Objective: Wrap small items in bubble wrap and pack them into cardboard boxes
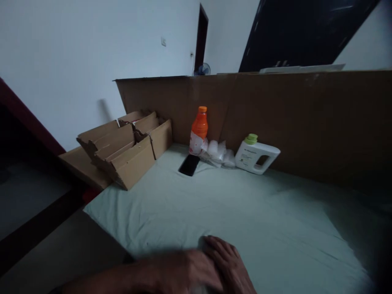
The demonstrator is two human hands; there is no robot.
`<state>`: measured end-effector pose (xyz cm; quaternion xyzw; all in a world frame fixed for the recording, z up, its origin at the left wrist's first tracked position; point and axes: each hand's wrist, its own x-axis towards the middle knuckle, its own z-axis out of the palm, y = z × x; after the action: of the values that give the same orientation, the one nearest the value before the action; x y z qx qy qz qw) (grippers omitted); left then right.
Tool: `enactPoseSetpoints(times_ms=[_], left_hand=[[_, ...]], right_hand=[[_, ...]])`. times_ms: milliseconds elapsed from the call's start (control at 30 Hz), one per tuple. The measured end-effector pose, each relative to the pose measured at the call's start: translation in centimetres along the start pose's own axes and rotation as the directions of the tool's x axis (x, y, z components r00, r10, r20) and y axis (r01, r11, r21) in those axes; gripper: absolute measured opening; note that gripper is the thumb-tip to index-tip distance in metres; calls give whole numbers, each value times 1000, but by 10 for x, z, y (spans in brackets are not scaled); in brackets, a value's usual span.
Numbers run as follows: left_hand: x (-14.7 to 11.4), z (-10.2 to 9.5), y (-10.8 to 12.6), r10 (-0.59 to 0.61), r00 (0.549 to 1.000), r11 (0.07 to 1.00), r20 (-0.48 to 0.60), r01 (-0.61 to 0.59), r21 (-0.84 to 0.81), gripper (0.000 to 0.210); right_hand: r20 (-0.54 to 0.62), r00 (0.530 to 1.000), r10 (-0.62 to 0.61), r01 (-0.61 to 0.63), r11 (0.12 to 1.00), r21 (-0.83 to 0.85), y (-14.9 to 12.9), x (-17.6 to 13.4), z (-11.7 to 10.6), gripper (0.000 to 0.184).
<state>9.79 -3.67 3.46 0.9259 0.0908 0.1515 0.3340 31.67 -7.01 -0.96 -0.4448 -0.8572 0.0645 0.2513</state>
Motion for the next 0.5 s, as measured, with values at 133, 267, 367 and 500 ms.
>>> enactPoseSetpoints(times_ms=[133, 267, 367, 500], left_hand=[[-69, -127, -11, -117, 590, 707, -799, 614, 350, 39], [-123, -209, -44, -25, 314, 316, -949, 904, 290, 54], [-143, -231, -65, -137, 308, 254, -942, 930, 267, 34], [-146, -227, -70, -163, 409, 480, -898, 828, 290, 26]], right_hand=[[-9, 999, -33, 33, 998, -52, 5, 1, 5, 25], [12, 1000, 25, -25, 998, -50, 9, -1, 3, 22], [2, 999, 41, -40, 998, -45, 6, 1, 3, 21], [-20, 999, 36, -37, 997, -67, 3, 2, 3, 21]])
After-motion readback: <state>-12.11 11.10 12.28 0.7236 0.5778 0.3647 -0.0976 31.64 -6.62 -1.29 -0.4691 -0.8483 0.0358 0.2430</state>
